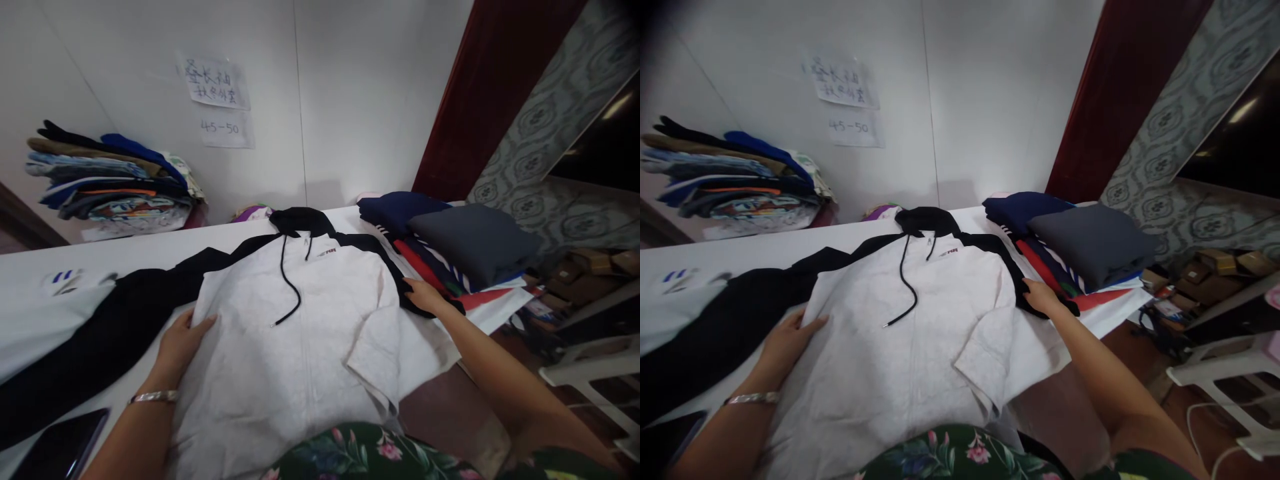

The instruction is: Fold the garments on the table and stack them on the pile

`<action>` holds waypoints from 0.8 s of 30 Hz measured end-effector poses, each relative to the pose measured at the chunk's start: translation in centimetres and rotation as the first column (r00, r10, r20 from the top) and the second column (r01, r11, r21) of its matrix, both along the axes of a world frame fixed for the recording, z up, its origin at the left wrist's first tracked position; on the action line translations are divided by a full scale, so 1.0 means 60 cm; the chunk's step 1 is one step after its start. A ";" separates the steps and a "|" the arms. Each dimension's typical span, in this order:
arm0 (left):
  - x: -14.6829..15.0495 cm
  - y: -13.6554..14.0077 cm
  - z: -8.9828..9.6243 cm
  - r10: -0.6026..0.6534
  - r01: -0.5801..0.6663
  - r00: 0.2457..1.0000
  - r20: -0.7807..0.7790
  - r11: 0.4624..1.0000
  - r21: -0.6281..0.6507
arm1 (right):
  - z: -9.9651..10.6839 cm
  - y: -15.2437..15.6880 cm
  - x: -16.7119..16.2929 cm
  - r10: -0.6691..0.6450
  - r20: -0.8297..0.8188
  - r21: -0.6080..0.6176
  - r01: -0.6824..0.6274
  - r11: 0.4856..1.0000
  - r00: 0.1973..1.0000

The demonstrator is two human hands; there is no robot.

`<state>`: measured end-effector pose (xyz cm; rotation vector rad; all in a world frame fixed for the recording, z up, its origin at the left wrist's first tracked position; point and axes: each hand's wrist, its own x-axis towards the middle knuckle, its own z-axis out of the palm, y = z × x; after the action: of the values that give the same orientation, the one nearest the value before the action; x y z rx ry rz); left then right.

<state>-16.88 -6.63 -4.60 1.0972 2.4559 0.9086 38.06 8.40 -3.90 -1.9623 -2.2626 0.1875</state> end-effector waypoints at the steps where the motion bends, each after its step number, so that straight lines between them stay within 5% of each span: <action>1: 0.003 0.000 0.003 0.005 -0.005 1.000 0.016 1.000 -0.006 | 0.014 0.006 -0.006 0.005 0.029 0.018 -0.005 1.000 1.000; 6: 0.012 0.001 0.010 0.018 -0.018 0.999 0.031 1.000 -0.009 | 0.137 0.079 -0.024 -0.007 0.077 0.281 -0.015 0.960 0.997; 9: 0.009 0.000 0.006 0.018 -0.018 0.999 0.033 1.000 0.000 | 0.218 0.141 -0.016 -0.030 0.018 0.528 0.016 0.849 0.999; 11: 0.009 0.000 0.005 0.018 -0.019 0.999 0.039 1.000 0.017 | 0.250 0.178 -0.007 -0.072 -0.053 0.627 0.089 0.774 0.996; 13: 0.010 -0.002 0.006 0.021 -0.023 0.998 0.052 0.999 0.033 | 0.257 0.200 -0.005 -0.125 -0.119 0.609 0.172 0.774 0.985; 15: 0.013 -0.004 0.010 0.021 -0.025 0.997 0.073 0.999 0.046 | 0.239 0.198 -0.014 -0.084 -0.173 0.568 0.170 0.806 0.981; 17: 0.016 -0.006 0.012 0.009 -0.014 0.996 0.091 0.998 0.061 | 0.199 0.165 -0.036 0.100 -0.217 0.572 0.043 0.819 0.971; 19: 0.016 -0.008 0.013 0.001 -0.008 0.995 0.096 0.997 0.072 | 0.141 0.105 -0.064 0.306 -0.226 0.573 -0.127 0.810 0.925; 24: 0.011 -0.006 0.003 0.006 -0.017 0.992 0.125 0.996 0.090 | -0.011 -0.085 -0.115 0.495 -0.315 0.425 -0.346 0.836 0.810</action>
<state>-16.23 -7.00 -4.41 1.0235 2.3425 1.0681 31.13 3.32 -4.55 -1.0872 -2.2177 0.2068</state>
